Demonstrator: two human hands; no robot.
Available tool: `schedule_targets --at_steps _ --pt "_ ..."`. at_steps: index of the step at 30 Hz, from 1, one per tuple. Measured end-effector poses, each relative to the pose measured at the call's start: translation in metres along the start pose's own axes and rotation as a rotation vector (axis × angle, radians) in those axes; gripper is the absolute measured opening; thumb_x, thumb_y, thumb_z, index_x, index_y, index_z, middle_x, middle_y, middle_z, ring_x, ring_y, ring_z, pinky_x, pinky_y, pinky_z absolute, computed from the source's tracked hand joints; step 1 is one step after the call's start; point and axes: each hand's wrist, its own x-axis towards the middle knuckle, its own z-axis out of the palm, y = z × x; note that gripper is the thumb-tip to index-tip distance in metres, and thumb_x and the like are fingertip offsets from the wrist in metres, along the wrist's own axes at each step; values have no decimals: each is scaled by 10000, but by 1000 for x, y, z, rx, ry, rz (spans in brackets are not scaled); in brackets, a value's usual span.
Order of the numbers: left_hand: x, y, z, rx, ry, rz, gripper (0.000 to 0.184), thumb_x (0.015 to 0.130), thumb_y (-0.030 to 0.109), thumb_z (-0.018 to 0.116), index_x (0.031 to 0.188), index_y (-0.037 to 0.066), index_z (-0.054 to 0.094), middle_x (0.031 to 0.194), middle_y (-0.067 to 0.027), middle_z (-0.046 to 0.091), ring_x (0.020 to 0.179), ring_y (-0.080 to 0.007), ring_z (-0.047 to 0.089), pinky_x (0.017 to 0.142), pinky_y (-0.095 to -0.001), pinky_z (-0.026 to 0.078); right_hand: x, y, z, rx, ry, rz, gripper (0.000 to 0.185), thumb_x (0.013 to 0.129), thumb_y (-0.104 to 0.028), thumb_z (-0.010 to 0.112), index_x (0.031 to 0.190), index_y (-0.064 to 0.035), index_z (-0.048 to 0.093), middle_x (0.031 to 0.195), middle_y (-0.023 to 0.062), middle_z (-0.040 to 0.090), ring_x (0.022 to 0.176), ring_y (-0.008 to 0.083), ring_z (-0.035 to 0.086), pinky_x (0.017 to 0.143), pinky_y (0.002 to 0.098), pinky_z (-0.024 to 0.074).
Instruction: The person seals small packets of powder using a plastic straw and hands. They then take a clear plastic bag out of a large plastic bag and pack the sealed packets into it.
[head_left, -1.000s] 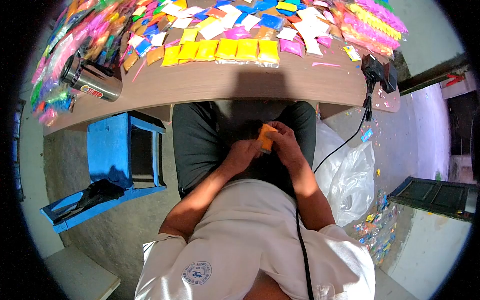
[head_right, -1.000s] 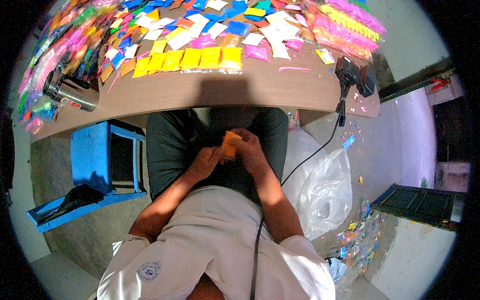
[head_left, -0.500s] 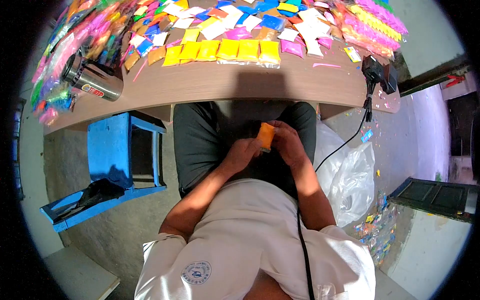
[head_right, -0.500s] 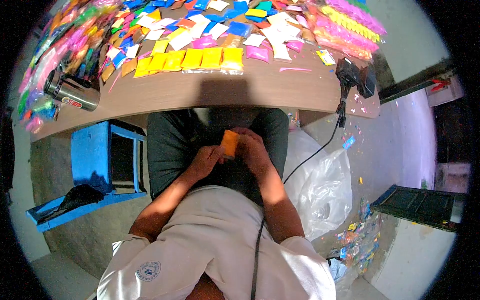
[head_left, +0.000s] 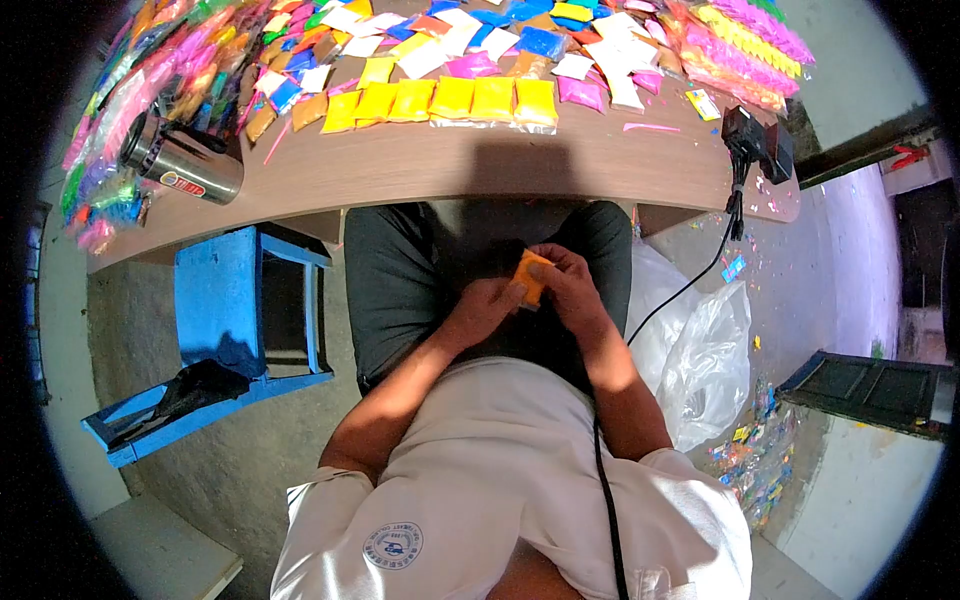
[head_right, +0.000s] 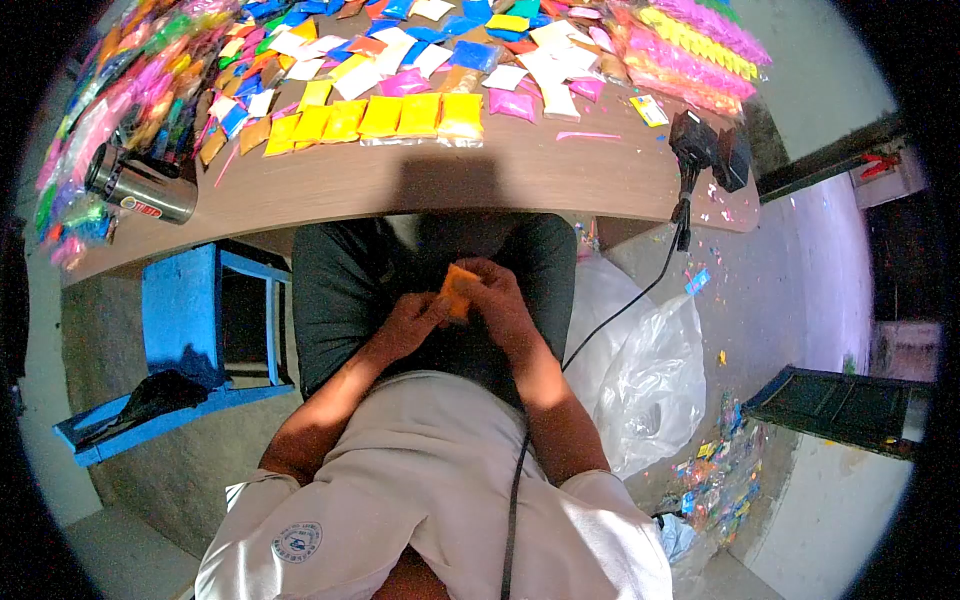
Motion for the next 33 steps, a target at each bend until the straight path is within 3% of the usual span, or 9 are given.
schedule_targets --at_steps 8,11,14,16,17,22,33 --pt "3 -3 1 -52 37 36 483 933 427 477 848 -28 614 677 -66 564 665 -132 528 629 -298 435 1 6 6 1 95 -51 212 859 -170 625 965 13 617 839 61 634 723 119 579 648 255 474" --pt "2 -1 -2 58 35 -13 429 950 373 467 886 -16 636 767 -68 631 714 -147 576 668 -303 468 2 5 8 6 111 -45 212 871 -195 617 949 3 621 828 54 631 707 118 573 645 253 473" --pt "3 -7 2 38 93 28 472 932 411 482 828 -31 611 669 -49 569 643 -127 527 595 -293 430 2 2 9 53 146 24 221 881 -212 606 963 -6 613 835 49 626 705 117 567 638 253 467" --pt "2 -5 1 -15 98 21 466 931 407 481 810 -25 606 658 -49 566 626 -133 523 585 -292 427 -1 -9 15 363 138 95 227 877 -203 597 993 -8 597 852 48 620 711 115 562 625 248 457" --pt "3 -7 1 -15 99 20 466 931 407 481 810 -25 606 658 -49 566 626 -133 523 585 -292 427 -1 -8 13 362 138 96 227 877 -203 597 993 -8 597 852 48 620 711 115 562 625 248 457" --pt "5 -12 -2 -4 126 -13 448 948 370 452 788 -25 592 661 -66 567 623 -135 520 584 -290 425 -1 9 5 58 19 103 258 855 -153 570 1034 32 571 874 63 622 733 130 575 650 260 462" --pt "3 -6 -4 -86 117 -12 441 960 346 442 875 -48 619 711 -76 608 671 -135 580 610 -283 462 -2 4 6 -105 -78 36 354 817 -127 601 1103 69 527 885 77 628 793 142 587 686 253 468"
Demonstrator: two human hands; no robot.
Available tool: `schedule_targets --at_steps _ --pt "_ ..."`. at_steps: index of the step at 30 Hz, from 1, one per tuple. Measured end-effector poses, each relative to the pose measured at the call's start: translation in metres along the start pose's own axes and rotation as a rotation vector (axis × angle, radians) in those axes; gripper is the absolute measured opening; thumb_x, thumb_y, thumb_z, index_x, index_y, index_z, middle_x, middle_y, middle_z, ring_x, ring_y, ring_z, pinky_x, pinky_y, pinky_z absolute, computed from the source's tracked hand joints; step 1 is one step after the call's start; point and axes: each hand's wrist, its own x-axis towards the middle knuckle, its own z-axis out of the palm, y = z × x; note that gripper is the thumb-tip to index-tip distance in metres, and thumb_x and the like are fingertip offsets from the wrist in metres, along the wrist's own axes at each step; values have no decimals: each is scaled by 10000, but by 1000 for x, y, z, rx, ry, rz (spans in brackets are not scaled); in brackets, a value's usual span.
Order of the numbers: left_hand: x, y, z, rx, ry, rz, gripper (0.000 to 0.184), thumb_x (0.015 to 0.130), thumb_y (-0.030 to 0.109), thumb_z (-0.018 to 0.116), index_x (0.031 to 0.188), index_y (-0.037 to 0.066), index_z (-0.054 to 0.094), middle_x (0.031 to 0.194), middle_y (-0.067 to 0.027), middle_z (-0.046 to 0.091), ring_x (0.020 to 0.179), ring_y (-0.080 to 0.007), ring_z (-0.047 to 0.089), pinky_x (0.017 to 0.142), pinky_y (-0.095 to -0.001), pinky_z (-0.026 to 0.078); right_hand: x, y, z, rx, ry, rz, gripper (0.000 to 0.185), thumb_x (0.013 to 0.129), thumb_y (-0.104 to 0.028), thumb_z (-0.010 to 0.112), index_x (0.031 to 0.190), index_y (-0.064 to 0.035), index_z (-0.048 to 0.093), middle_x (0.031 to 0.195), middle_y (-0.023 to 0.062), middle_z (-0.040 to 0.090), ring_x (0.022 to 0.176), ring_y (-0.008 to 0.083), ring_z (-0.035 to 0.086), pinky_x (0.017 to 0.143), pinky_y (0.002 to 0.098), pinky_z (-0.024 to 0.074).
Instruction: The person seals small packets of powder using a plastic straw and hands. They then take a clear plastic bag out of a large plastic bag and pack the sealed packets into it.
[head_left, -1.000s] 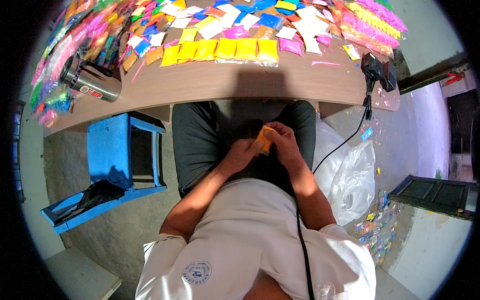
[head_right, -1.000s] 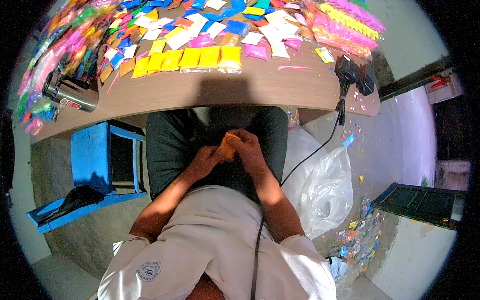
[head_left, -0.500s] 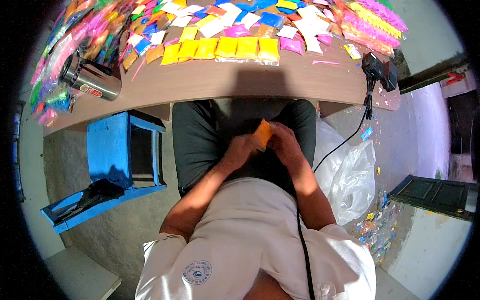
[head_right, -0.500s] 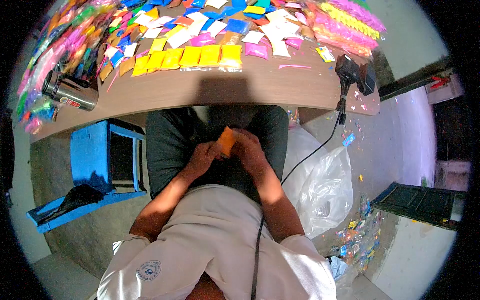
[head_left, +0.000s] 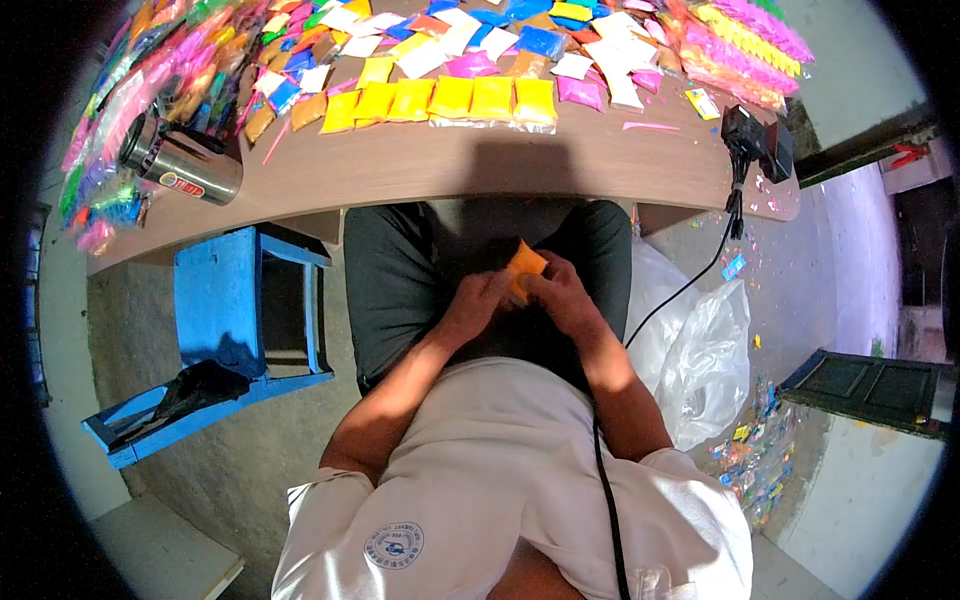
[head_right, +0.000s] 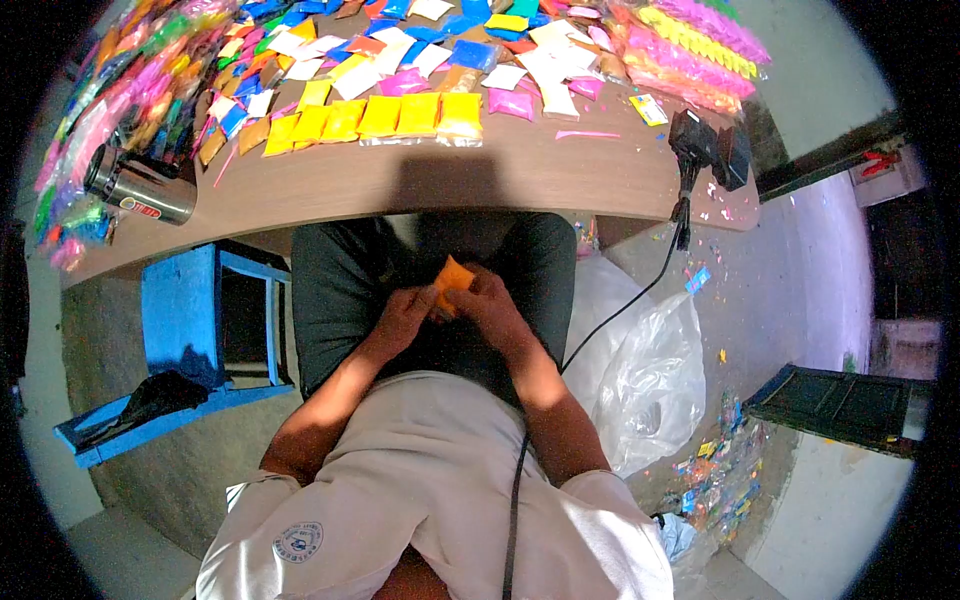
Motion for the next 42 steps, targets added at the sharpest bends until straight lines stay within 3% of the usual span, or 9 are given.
schedule_targets --at_steps 4,17,20,22,29,32,34,37,42 --pt "-3 6 -1 -127 -39 -32 445 953 376 472 900 -35 634 738 -44 619 689 -119 583 633 -265 471 4 13 1 -4 82 -35 293 814 -118 609 1063 28 557 911 34 613 781 97 566 717 235 452" --pt "-2 2 -4 -130 -37 -40 478 925 435 493 908 -23 630 775 -48 609 745 -121 578 673 -267 465 1 2 12 76 8 -28 242 869 -180 597 1019 8 612 863 37 629 738 99 567 690 249 453" --pt "0 -10 -3 -87 -65 -24 484 930 440 472 883 -22 612 760 -49 599 732 -128 569 663 -283 456 0 -5 13 196 -11 55 233 880 -180 589 1009 13 612 853 42 631 729 103 568 686 249 458" --pt "-3 0 0 75 -42 -101 482 937 433 452 819 -12 596 710 -55 587 682 -144 555 644 -298 445 0 -7 18 182 64 -28 220 888 -168 573 992 24 606 823 45 631 713 109 572 659 248 463" --pt "-2 -13 7 62 -32 -7 493 943 428 428 749 4 590 641 -59 558 631 -162 535 624 -307 433 6 5 9 116 31 -65 209 894 -158 558 1002 18 583 823 58 625 689 128 578 612 257 467" --pt "-3 -4 4 74 -24 -16 496 940 430 427 749 3 592 638 -62 559 629 -164 535 626 -315 432 7 3 12 215 23 -17 210 900 -177 546 986 11 586 818 59 621 668 135 574 604 258 464" --pt "-3 -7 3 74 -12 -35 490 938 423 430 741 4 591 633 -66 557 619 -170 532 621 -322 430 7 -4 18 468 99 33 220 904 -200 539 953 8 593 783 56 614 638 135 565 587 258 459" --pt "-2 -7 6 59 0 14 481 938 414 430 735 8 586 628 -70 554 613 -173 530 624 -327 429 6 2 16 268 144 0 238 906 -212 528 962 11 590 793 58 611 659 136 566 595 266 459" --pt "-4 -8 6 100 -58 0 452 949 380 436 754 4 593 663 -62 573 644 -167 529 650 -325 436 7 7 10 209 105 -5 257 906 -213 514 1008 14 574 825 66 612 680 141 571 606 267 464"
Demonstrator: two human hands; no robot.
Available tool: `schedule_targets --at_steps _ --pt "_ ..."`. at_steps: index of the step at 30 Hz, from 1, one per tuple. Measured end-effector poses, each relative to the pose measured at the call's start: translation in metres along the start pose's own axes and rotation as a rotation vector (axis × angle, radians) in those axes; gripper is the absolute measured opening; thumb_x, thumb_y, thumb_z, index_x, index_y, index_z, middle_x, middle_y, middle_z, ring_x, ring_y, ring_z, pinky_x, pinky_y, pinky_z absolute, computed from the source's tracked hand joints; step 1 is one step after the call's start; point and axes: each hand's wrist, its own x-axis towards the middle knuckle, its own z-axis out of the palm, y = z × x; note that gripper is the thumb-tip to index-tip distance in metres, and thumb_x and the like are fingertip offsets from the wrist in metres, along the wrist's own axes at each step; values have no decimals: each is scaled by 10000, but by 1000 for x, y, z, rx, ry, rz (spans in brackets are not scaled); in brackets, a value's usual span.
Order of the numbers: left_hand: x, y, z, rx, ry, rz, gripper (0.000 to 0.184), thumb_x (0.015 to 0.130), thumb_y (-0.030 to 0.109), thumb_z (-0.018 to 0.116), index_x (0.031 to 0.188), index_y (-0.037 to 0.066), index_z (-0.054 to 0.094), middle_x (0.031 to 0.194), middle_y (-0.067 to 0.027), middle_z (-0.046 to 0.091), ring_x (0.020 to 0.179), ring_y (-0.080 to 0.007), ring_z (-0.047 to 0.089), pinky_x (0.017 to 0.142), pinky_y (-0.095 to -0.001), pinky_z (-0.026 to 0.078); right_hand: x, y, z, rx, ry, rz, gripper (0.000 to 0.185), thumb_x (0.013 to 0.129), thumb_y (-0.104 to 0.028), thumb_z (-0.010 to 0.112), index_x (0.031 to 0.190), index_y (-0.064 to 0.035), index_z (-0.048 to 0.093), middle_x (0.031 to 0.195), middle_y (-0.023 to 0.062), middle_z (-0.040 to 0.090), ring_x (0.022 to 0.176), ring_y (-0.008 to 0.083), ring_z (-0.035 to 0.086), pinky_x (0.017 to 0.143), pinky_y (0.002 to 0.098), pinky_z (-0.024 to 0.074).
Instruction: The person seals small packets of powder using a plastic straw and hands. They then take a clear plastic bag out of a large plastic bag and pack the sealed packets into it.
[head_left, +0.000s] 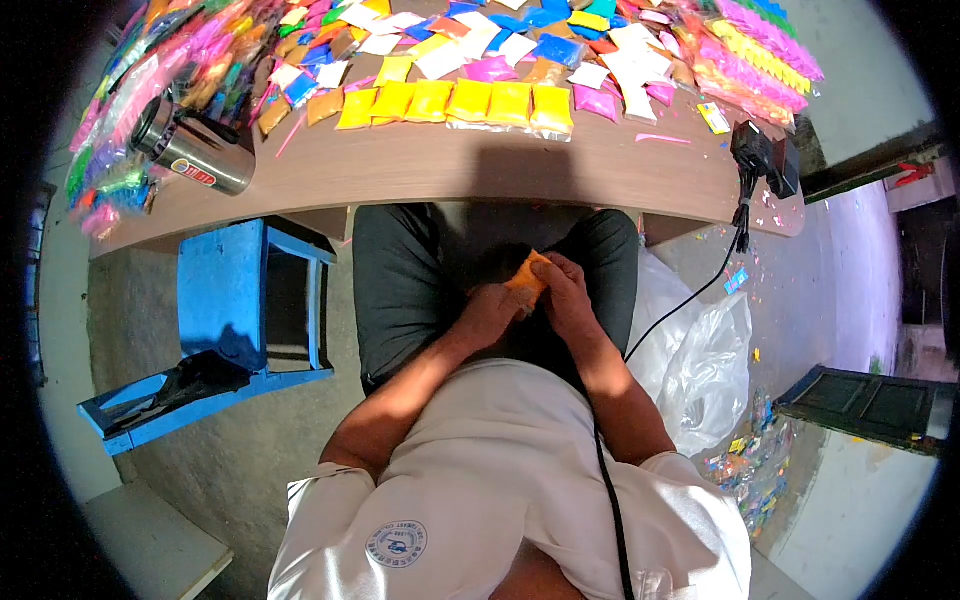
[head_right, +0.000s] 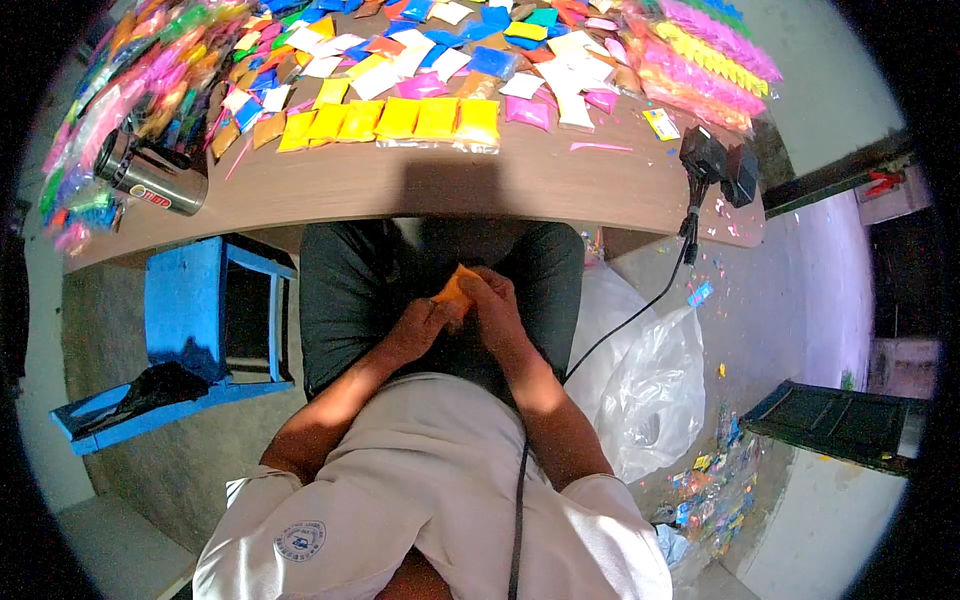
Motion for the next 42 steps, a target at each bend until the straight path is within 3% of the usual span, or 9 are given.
schedule_targets --at_steps 5,7,11,14,16,23,32,38,42 --pt "1 -3 -2 -29 13 5 414 962 337 443 773 6 603 702 -56 591 672 -150 526 669 -316 439 -4 -7 10 142 60 57 256 892 -190 530 1030 23 570 823 70 614 658 138 571 593 261 470" --pt "2 -3 -1 44 50 15 557 943 436 391 678 -2 612 617 -108 598 615 -224 580 653 -348 446 -6 -7 9 145 -15 61 262 876 -159 552 1055 32 566 841 72 619 698 140 582 622 262 478" --pt "1 -3 0 34 44 24 566 944 435 388 670 -3 619 607 -111 601 610 -235 584 660 -352 451 -2 4 2 43 24 -5 269 867 -140 565 1067 39 561 855 73 623 737 142 591 652 263 483" --pt "1 -8 2 10 34 23 564 945 432 388 683 -5 630 611 -112 608 615 -233 592 663 -354 455 1 9 -4 21 -31 20 253 816 -94 575 1039 21 543 961 95 601 856 163 592 759 276 478" --pt "0 -3 1 42 43 34 544 946 416 394 684 -6 616 611 -109 597 603 -219 578 648 -350 449 3 11 -1 -50 31 -54 260 870 -149 569 1054 35 567 858 69 625 745 133 588 676 261 479" --pt "1 10 -4 -30 67 -44 487 945 382 407 705 -2 587 616 -93 573 611 -189 545 630 -336 432 -2 11 0 85 -6 125 210 884 -181 567 963 11 596 825 59 631 711 124 577 654 261 456" --pt "-4 8 1 -115 23 -30 512 958 403 390 709 -2 583 636 -73 582 633 -180 553 654 -329 441 -3 8 1 -140 -72 -39 191 885 -188 579 890 1 607 757 31 610 618 115 552 564 261 440" --pt "6 -2 -1 -87 142 -124 534 960 446 404 724 0 580 635 -61 562 646 -158 544 635 -313 437 -8 -3 20 -103 42 -65 203 896 -155 565 1021 2 593 813 29 608 707 105 561 620 248 448" --pt "-1 7 0 -120 2 16 538 952 465 420 733 3 590 646 -61 564 634 -153 531 615 -312 431 -9 -4 6 -245 91 -80 251 890 -157 579 1078 8 578 875 43 614 762 101 563 665 237 452"
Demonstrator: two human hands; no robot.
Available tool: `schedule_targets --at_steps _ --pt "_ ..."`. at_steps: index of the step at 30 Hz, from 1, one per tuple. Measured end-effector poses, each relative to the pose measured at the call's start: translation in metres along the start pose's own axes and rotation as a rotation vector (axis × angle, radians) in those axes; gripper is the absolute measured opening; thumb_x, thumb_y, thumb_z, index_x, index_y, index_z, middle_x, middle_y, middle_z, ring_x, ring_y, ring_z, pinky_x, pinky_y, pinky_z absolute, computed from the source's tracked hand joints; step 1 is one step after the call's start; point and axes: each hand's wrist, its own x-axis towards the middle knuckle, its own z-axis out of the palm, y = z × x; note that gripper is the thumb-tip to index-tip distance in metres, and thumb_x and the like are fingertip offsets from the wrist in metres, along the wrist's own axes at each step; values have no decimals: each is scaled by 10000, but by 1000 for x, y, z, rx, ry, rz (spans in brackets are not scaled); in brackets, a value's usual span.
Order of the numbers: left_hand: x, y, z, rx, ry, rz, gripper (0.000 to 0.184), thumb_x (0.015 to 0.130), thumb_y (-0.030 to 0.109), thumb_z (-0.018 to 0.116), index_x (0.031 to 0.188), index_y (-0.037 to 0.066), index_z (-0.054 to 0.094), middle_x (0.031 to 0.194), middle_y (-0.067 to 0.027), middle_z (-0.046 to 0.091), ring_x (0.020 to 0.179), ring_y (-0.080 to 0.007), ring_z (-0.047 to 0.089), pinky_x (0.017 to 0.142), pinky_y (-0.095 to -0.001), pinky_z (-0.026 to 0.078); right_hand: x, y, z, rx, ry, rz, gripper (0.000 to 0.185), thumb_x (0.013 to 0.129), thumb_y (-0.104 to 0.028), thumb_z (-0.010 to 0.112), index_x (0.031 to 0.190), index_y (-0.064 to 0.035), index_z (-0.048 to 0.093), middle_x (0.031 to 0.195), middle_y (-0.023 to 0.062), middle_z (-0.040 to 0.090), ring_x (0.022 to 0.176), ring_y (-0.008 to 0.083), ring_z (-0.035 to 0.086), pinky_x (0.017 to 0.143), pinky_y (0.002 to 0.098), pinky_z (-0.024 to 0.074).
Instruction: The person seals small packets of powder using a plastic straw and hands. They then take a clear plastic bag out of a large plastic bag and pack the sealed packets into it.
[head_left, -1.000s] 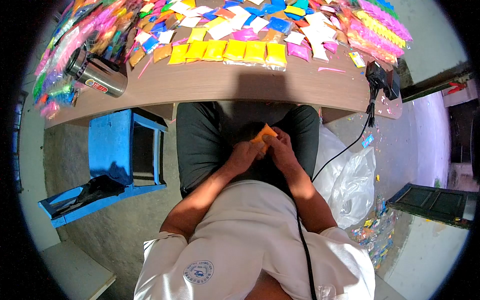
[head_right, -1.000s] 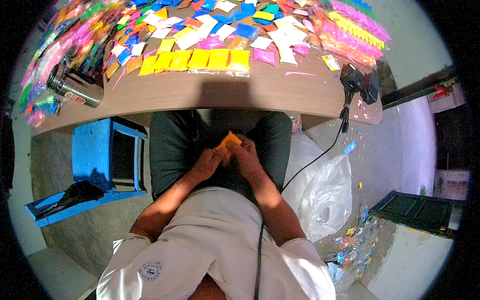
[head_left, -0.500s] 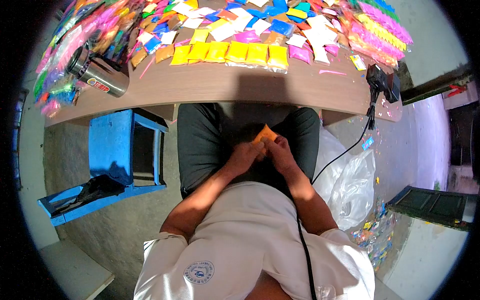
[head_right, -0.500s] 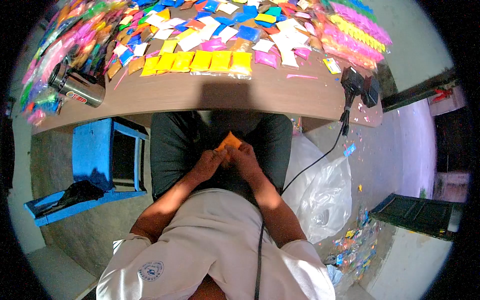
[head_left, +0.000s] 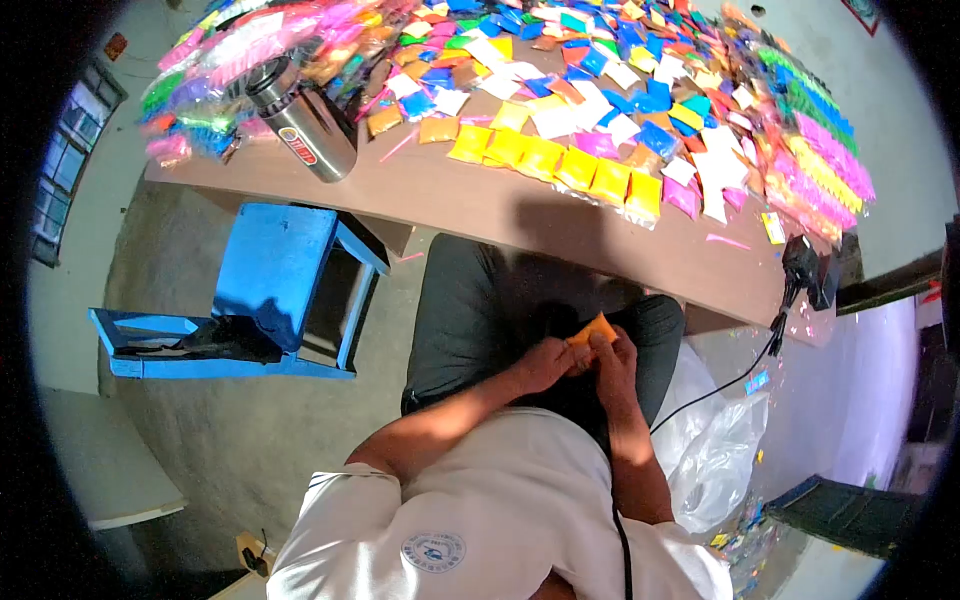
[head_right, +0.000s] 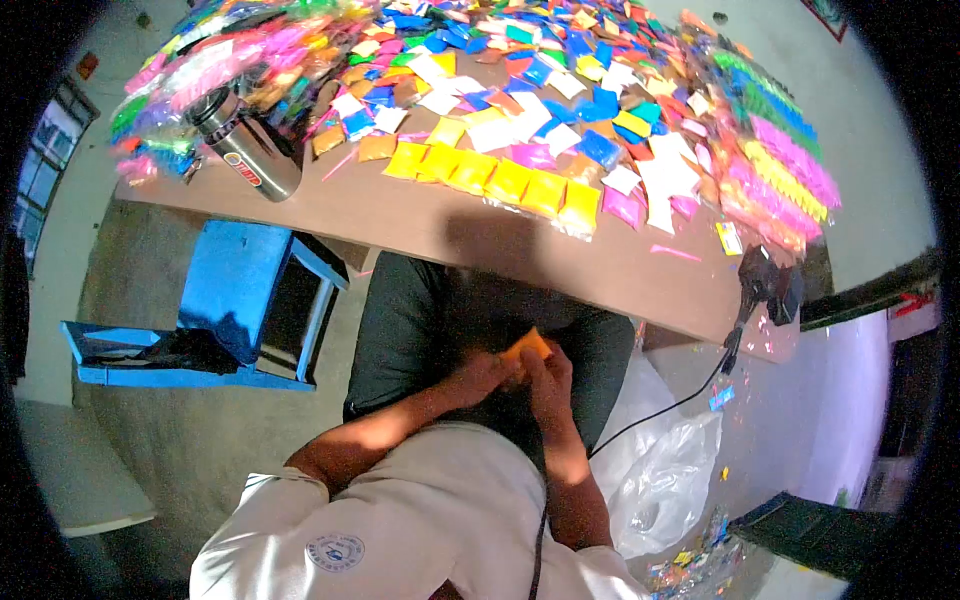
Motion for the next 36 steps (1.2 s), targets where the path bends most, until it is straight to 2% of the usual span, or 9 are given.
schedule_targets --at_steps 8,14,18,20,25,28,29,34,36 --pt "7 -2 -4 -141 36 60 525 957 425 426 683 6 583 609 -51 554 599 -140 530 594 -306 430 -3 -39 17 -169 111 -266 249 882 -110 594 1084 32 563 910 49 604 821 102 563 723 242 468" --pt "17 -42 -14 -104 98 -74 529 952 417 431 609 32 550 586 -47 547 559 -142 515 574 -303 423 46 -108 51 -505 -154 -457 259 892 -81 569 1137 0 550 988 86 607 913 140 564 812 270 459" --pt "13 -40 -22 -252 167 -156 484 945 409 454 631 52 543 626 -66 574 584 -157 541 576 -313 442 120 -142 108 -734 -98 -642 270 819 -100 625 1059 11 570 869 39 606 729 85 551 574 255 456" --pt "13 -44 -26 -281 188 -196 458 947 398 454 661 55 560 650 -82 593 599 -177 561 585 -336 465 154 -158 140 -188 -350 -259 260 819 -90 615 1051 16 569 882 58 616 727 104 573 599 257 464" --pt "11 -51 -35 -633 253 -222 447 939 410 475 640 79 504 660 -68 583 607 -153 562 576 -294 469 226 -161 196 -649 -347 -742 296 818 -97 621 1073 42 564 858 85 618 665 129 582 613 254 469" --pt "8 -43 -45 -629 223 -275 441 940 397 478 642 73 498 679 -82 590 602 -168 568 563 -301 474 237 -158 217 -740 -404 -467 324 825 -117 622 1096 50 563 808 75 616 685 131 583 638 269 476" --pt "6 -40 -46 -630 223 -279 441 940 397 478 642 73 498 679 -82 590 602 -168 568 563 -301 474 244 -152 222 -766 -377 -415 253 780 -162 607 989 -21 625 907 175 654 797 275 643 708 380 487" --pt "9 -55 -46 -719 236 -267 459 938 424 470 640 76 496 685 -91 594 597 -165 571 549 -300 460 258 -136 224 -1125 -225 -691 282 746 -205 617 978 -46 635 965 209 639 924 368 592 791 453 457" --pt "15 -65 -45 -721 202 -282 468 935 439 467 640 77 497 687 -87 595 605 -162 572 553 -300 456 265 -127 218 -1244 -139 -869 279 736 -201 628 952 -27 654 819 187 639 791 359 607 718 456 464"
